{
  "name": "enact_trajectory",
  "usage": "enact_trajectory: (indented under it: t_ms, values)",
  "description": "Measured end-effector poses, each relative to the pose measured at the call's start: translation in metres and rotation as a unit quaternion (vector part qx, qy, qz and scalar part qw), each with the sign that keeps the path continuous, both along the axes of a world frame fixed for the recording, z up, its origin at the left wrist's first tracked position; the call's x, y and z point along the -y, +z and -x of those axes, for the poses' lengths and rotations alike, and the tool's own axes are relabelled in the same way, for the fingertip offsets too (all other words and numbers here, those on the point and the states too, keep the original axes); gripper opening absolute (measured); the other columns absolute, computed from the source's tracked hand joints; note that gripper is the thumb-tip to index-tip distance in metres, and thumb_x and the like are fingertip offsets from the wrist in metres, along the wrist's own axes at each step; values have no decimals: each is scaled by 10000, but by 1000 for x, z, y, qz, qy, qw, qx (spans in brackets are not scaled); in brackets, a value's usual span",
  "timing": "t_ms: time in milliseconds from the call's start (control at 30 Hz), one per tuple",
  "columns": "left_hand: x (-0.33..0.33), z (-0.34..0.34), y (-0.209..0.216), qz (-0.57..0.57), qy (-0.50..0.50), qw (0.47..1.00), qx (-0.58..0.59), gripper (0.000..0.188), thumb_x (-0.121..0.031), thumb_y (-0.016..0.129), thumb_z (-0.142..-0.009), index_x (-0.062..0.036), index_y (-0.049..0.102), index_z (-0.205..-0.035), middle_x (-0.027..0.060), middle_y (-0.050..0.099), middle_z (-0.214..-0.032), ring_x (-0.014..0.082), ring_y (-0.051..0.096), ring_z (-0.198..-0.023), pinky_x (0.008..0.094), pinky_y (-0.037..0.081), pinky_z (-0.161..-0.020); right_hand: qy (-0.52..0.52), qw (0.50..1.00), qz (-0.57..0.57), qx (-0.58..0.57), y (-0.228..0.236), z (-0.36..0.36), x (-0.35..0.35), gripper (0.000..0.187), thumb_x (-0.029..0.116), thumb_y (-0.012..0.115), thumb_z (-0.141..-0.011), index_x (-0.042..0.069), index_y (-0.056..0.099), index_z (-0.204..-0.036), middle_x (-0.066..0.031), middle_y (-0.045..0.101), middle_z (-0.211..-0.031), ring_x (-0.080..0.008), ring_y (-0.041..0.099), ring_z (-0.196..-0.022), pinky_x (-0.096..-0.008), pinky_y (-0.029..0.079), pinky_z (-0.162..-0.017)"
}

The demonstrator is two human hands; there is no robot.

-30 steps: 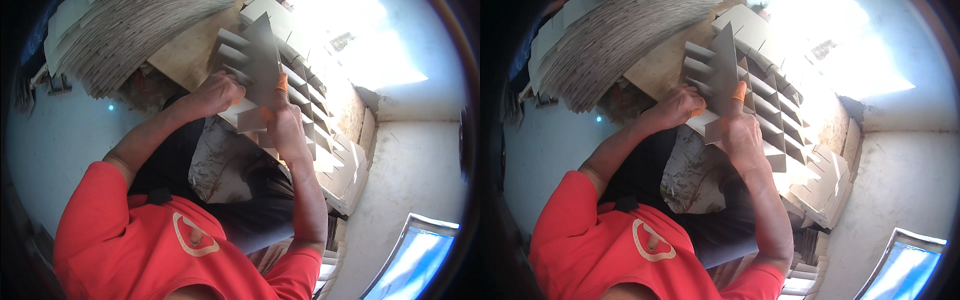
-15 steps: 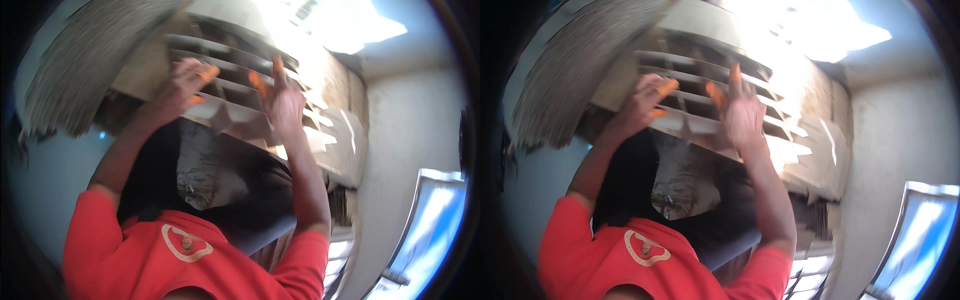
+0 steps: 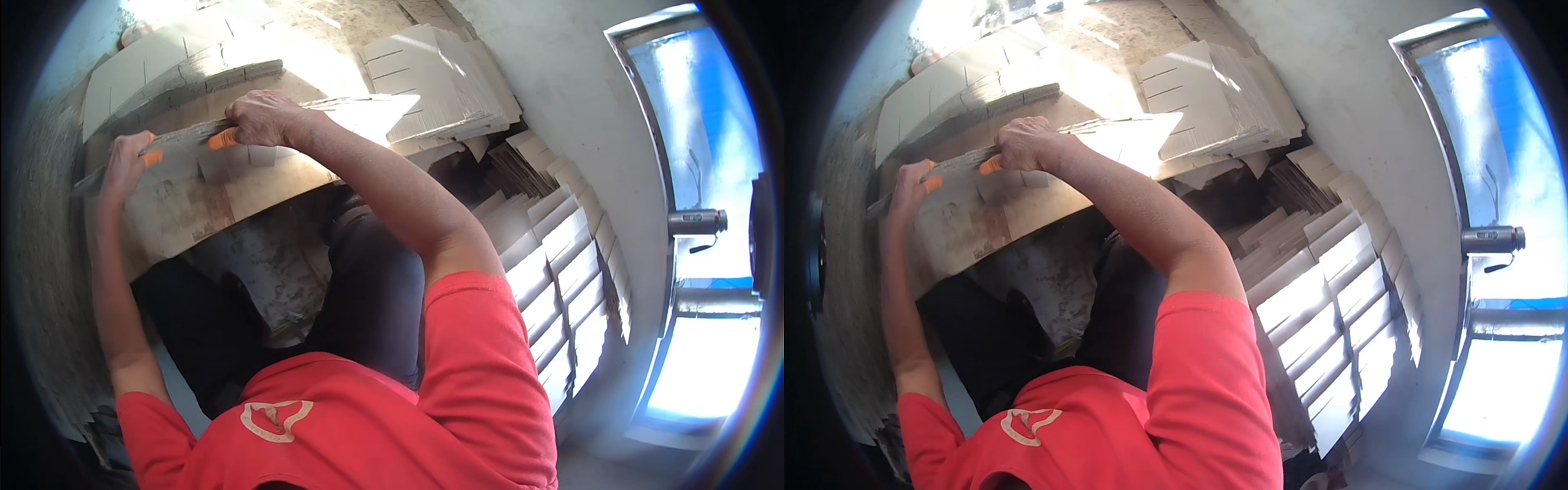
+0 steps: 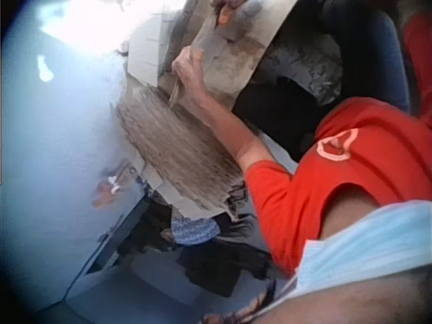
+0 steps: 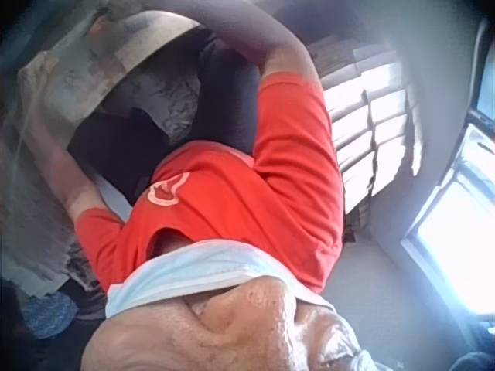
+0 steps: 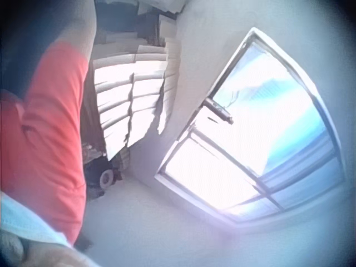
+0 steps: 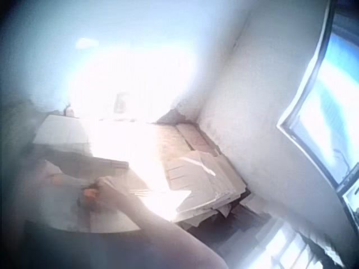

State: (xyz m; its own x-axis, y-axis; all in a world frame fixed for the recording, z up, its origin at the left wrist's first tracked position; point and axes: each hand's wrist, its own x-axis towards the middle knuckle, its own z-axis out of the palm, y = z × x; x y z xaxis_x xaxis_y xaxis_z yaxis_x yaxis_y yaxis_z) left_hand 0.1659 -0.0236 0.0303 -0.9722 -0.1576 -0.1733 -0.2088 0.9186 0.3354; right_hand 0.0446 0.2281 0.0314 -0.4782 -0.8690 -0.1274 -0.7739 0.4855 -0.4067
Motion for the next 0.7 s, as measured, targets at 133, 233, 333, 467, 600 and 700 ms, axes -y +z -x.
enact_trajectory:
  t_ms: [133,233,333,467,600,700]
  values:
    - [-49,-56,21,101,-90,931,-339,300,-26,720,-688,23,660,-978,133,675,-893,306,641,-853,371,474,-768,38,993,73,-87,67,-59,-14,543,397,644,-857,-42,557,-1166,-199,653,-855,-334,646,-893,-432,495,-749]
    - [-101,-70,45,126,-112,874,-455,326,0,728,-674,15,664,-994,130,679,-925,277,648,-874,353,480,-781,74,983,31,-163,112,-103,-41,545,175,615,-859,-88,442,-1304,-225,654,-857,-341,662,-851,-439,513,-675]
    - [-159,-74,67,83,-159,854,-488,445,-1,764,-649,2,655,-1081,130,674,-1040,262,642,-978,367,488,-818,33,913,28,-407,108,-131,-95,561,22,546,-830,-115,381,-1349,-247,646,-886,-352,666,-815,-444,525,-632]
    - [-186,-85,81,47,-219,816,-533,576,-87,766,-703,27,576,-1234,158,623,-1195,313,599,-1092,387,491,-900,-192,874,-76,-439,123,-166,-214,600,-5,530,-792,-27,397,-1376,-307,489,-1294,-372,522,-1204,-483,426,-1002]
    - [-186,-82,54,14,-214,812,-542,591,-87,769,-715,33,563,-1255,154,622,-1207,319,595,-1104,398,494,-902,-414,766,-139,-472,98,-210,-409,651,-47,470,-813,105,367,-1437,-172,442,-1412,-290,411,-1333,-481,303,-1103]
    - [-188,-77,36,34,-216,830,-513,583,-69,790,-686,39,573,-1216,164,636,-1155,316,604,-1076,388,488,-872,-527,666,-205,-487,71,-258,-530,589,-65,453,-831,92,434,-1398,-135,482,-1393,-279,439,-1314,-473,295,-1104]
